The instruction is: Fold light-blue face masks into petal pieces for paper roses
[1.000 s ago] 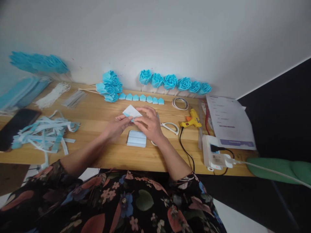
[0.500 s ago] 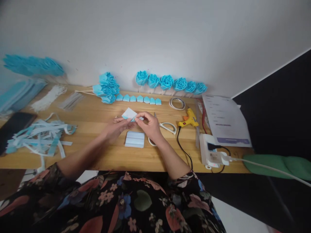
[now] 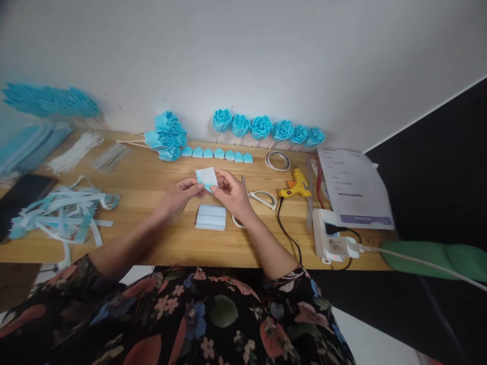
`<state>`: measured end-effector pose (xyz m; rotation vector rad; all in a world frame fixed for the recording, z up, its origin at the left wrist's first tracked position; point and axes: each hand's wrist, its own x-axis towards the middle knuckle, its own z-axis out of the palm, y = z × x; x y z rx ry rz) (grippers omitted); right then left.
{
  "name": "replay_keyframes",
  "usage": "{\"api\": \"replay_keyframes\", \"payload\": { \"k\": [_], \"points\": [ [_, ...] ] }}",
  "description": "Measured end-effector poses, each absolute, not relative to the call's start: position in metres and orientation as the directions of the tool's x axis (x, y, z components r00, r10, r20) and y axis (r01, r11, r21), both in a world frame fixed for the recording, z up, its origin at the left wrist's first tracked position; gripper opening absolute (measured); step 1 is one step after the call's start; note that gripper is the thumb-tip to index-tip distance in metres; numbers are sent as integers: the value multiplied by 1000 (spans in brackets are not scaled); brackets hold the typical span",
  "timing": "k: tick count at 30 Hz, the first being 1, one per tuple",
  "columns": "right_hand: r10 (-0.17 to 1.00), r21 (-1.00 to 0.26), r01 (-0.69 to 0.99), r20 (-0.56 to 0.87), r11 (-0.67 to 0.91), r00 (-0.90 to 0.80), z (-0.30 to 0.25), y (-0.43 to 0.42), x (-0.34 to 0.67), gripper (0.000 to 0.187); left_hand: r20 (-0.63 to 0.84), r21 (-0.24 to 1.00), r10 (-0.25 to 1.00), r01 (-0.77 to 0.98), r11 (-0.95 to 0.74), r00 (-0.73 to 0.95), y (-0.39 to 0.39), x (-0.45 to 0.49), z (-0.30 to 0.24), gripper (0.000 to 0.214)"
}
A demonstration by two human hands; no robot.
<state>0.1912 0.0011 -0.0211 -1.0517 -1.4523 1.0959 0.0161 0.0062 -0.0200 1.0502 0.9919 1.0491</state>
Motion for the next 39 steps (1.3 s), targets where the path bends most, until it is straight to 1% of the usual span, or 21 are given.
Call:
{"api": "replay_keyframes", "payload": {
  "k": [2,4,8,13,16,18,20,24,29,35,38,39],
  "points": [
    [971,-987,22,153,159,-186,-22,1,190,51,-106,970,979,-199,140,171,6,17,-18,30],
    [967,-993,-3,115,118,-226,-22,1,190,50,-99,969,983,-210,130,152,5,17,-17,30],
    [973,-992,10,121,125,-196,-21,1,189,45,-94,974,978,-187,130,188,5,18,-18,32],
    [972,-994,15,102,108,-211,-20,1,191,44,-84,987,976,-115,109,201,5,16,-17,35],
    [977,-996,-5,91,92,-193,-17,1,194,45,-95,992,961,-56,113,258,5,15,-15,36],
    [979,-996,5,84,87,-186,-15,1,195,41,-103,995,944,19,102,314,4,14,-15,36],
    [978,-995,35,81,90,-191,-12,0,196,32,-109,993,932,86,84,347,3,15,-15,35],
    [978,-985,90,131,147,-160,-11,-2,197,21,-108,990,925,127,65,366,1,15,-14,34],
    [974,-976,106,177,193,-142,-11,-2,198,19,-71,994,930,106,34,361,2,14,-12,37],
    [968,-961,155,207,228,-139,-11,-2,197,14,-83,994,943,100,54,321,3,14,-12,36],
    [953,-929,226,267,294,-144,-12,-2,197,7,-93,994,953,78,73,287,3,14,-12,34],
    [941,-908,254,302,333,-154,-12,-2,197,7,-96,995,957,63,81,274,3,14,-12,33]
  ]
}}
